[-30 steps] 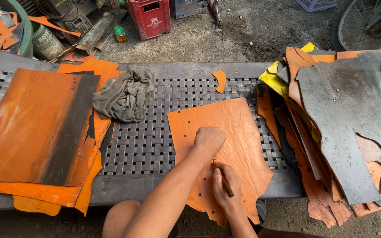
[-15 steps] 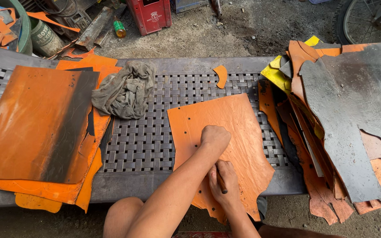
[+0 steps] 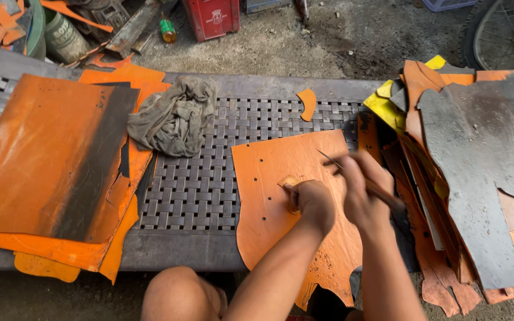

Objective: The person uses a small knife to cut shapes from an orange sheet of material placed on a woven plastic bench. They repeatedly trace and cut out small pieces, removing them from the main sheet.

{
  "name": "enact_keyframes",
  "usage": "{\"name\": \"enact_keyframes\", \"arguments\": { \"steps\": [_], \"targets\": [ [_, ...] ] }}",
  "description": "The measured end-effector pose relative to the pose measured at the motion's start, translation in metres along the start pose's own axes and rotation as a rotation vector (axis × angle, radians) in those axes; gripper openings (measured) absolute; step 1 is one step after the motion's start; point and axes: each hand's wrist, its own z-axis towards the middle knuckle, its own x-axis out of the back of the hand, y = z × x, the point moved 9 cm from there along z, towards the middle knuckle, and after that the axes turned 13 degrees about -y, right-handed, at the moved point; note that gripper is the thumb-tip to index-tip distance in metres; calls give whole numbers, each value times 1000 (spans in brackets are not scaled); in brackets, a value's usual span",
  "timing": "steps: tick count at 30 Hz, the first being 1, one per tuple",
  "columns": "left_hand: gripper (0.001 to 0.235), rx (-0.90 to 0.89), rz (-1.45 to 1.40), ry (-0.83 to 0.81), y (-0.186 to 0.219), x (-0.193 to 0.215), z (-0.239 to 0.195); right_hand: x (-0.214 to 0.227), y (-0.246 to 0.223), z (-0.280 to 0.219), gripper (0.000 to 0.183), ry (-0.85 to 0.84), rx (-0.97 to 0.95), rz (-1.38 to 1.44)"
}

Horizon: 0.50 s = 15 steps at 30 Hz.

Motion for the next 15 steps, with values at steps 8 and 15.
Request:
{"name": "enact_keyframes", "arguments": {
  "steps": [8,15],
  "targets": [
    [25,-27,183,-109,16,9,-4,-141,60,49,37,-1126,-285,-443],
    [26,-93,216,-181,17,8,-18,-147,108,40,33,-1268,-591,-412]
  ]
}}
